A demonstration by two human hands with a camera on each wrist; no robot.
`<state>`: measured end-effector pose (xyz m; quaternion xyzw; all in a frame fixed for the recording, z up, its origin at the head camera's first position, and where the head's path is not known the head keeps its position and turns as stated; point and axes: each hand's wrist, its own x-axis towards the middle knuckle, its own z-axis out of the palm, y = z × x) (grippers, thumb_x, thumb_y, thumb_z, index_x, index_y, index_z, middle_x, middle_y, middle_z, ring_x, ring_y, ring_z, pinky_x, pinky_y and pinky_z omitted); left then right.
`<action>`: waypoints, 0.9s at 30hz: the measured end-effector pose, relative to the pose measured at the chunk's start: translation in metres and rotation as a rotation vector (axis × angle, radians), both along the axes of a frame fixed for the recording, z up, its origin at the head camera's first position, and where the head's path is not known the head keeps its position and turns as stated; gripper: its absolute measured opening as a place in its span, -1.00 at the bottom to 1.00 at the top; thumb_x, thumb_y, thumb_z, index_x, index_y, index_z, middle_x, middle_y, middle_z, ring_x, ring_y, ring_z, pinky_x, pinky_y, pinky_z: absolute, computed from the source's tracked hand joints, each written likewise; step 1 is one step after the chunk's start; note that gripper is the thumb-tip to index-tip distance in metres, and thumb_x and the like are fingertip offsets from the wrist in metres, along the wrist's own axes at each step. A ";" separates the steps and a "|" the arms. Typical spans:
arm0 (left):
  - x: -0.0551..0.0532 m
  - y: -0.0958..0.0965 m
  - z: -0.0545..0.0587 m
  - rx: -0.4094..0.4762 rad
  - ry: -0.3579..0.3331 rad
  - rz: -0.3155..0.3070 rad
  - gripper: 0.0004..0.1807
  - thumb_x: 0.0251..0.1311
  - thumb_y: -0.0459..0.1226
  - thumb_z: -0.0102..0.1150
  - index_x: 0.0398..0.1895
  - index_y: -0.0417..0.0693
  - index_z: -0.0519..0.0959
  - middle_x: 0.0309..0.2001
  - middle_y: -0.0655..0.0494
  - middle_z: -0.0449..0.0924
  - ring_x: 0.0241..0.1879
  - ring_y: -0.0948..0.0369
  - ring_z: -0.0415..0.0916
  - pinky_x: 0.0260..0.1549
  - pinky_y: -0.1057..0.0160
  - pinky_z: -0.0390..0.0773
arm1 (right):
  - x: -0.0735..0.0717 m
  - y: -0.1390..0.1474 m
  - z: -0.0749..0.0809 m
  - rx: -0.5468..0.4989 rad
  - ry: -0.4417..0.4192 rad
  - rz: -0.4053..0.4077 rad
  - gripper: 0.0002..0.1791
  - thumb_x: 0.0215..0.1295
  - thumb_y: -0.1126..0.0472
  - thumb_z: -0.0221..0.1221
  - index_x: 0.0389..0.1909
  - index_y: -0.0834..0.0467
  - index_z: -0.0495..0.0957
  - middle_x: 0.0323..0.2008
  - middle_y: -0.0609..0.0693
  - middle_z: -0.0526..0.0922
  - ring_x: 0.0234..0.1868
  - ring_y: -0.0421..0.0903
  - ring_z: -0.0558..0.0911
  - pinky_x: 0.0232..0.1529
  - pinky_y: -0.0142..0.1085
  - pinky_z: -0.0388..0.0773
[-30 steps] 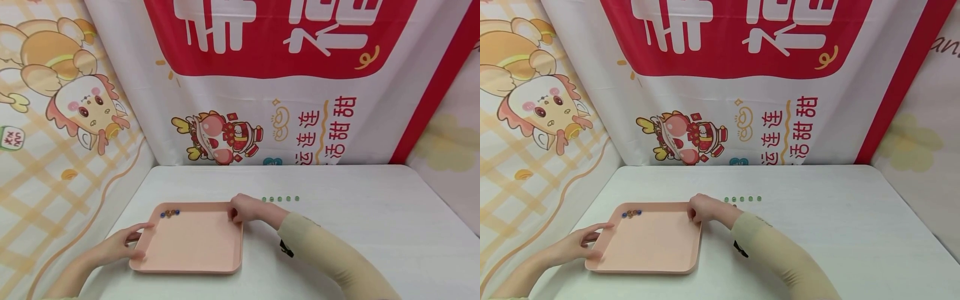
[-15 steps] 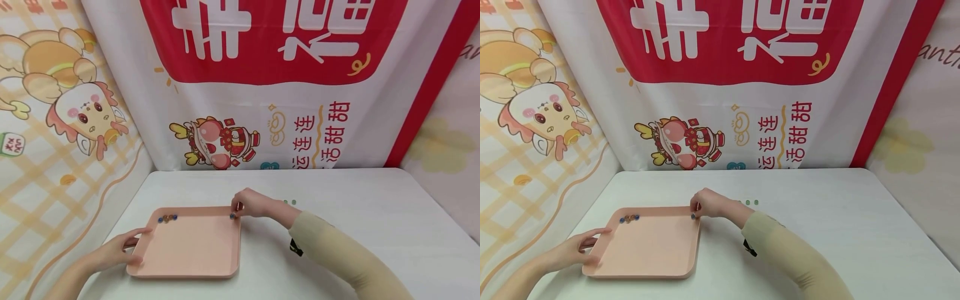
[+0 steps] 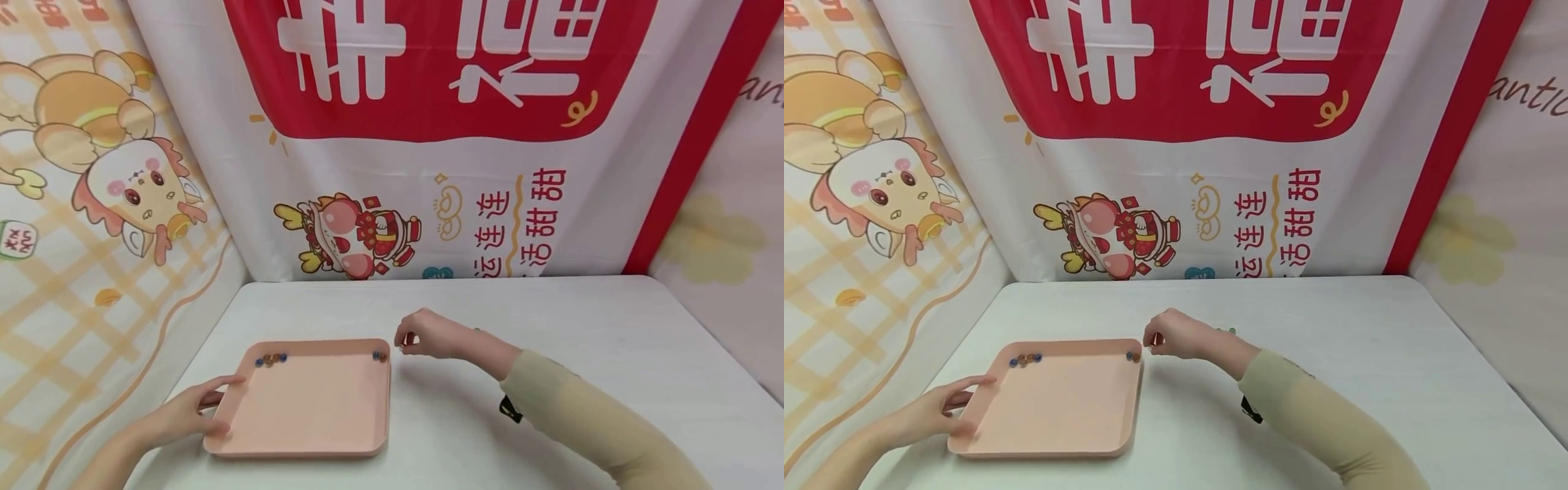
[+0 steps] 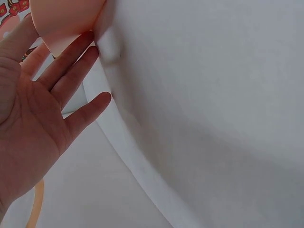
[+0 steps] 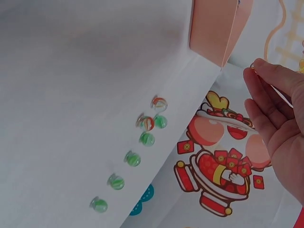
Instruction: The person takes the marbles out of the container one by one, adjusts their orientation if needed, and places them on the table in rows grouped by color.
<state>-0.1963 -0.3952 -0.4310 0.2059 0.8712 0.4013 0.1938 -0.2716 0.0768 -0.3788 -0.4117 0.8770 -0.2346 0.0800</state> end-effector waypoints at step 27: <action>0.001 0.000 -0.001 -0.029 0.030 0.012 -0.13 0.10 -0.23 0.40 0.40 -0.35 0.17 0.21 -0.43 0.37 0.05 0.38 0.48 0.02 -0.07 0.44 | -0.006 0.078 -0.007 -0.049 -0.016 -0.177 -0.88 0.19 0.33 0.34 -0.27 0.09 0.69 -0.30 -0.07 0.67 -0.31 -0.23 0.56 -0.27 -0.38 0.53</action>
